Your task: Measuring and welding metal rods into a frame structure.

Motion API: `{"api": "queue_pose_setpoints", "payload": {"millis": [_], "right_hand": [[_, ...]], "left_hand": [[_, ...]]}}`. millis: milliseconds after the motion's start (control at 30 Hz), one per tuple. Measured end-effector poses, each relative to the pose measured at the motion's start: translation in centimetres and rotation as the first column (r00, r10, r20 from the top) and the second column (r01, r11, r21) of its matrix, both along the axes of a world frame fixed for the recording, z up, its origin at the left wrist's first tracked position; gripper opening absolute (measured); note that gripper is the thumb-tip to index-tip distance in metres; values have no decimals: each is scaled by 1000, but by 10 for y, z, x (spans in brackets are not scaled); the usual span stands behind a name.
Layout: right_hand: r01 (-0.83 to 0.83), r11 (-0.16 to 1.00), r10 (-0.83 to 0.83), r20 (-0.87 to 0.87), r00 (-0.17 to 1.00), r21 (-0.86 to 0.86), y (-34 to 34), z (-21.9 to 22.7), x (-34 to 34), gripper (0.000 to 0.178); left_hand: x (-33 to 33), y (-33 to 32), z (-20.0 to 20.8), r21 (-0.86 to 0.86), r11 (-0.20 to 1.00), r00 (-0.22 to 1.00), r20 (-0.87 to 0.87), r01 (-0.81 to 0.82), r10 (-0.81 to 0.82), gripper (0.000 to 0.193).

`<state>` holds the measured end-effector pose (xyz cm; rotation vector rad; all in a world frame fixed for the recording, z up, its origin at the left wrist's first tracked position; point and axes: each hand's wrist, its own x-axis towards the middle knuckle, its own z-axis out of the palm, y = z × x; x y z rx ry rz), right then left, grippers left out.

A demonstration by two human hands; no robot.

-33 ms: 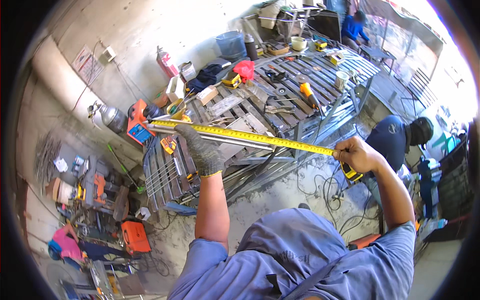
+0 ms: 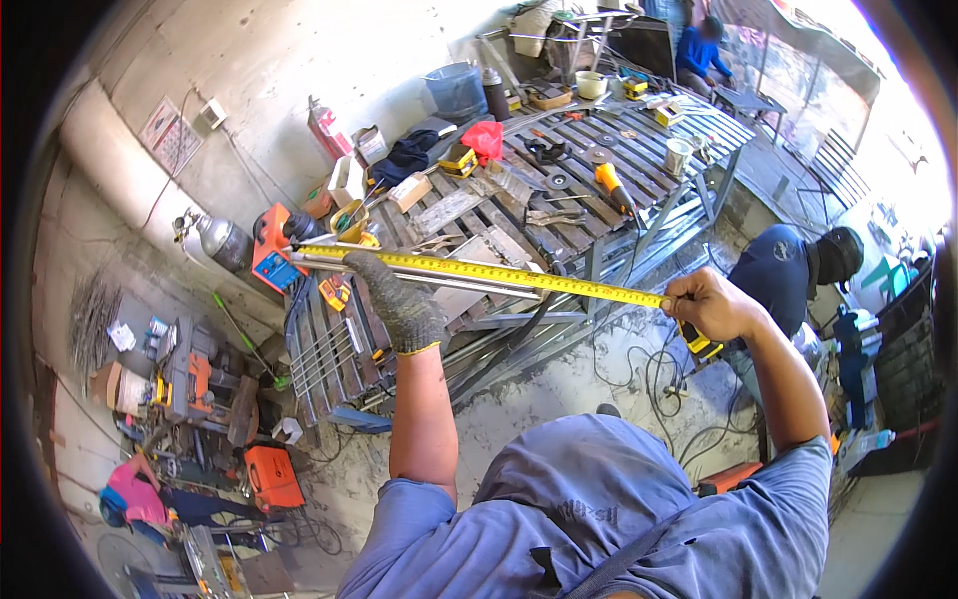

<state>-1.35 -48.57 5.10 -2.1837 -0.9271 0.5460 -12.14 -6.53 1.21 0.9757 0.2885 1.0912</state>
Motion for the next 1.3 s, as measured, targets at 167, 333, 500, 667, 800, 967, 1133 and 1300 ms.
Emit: {"api": "queue_pose_setpoints", "payload": {"millis": [167, 333, 500, 667, 800, 967, 1133, 1300], "right_hand": [[71, 994, -74, -41, 996, -80, 5, 19, -12, 24], [59, 995, -63, -41, 997, -85, 6, 21, -12, 24], [39, 995, -43, -39, 998, -89, 8, 20, -10, 23], [52, 994, -57, -50, 997, -99, 10, 23, -10, 23], [35, 997, -38, -44, 998, -73, 13, 13, -4, 20], [81, 994, -60, -263, 963, 70, -3, -69, 21, 36], [346, 931, -167, -707, 688, 117, -23, -176, -23, 57], [537, 840, -370, -805, 464, -76, -36, -266, -69, 46]], "left_hand": [[4, -5, 8, -60, 997, 997, 54, 56, -53, 97], [2, -5, 9, -65, 994, 995, 44, 90, -88, 94], [6, 4, 3, -71, 996, 998, 38, 49, -46, 97], [6, -9, 14, -80, 995, 998, 21, 54, -52, 98], [8, -4, 9, -104, 993, 997, 47, -59, 64, 83], [-12, 10, -30, -48, 951, 951, 67, 305, -302, 57], [-41, 24, -91, -279, 950, 989, -10, 142, -150, 49], [-65, 63, -178, -500, 855, 981, -191, -136, 44, 47]]}}
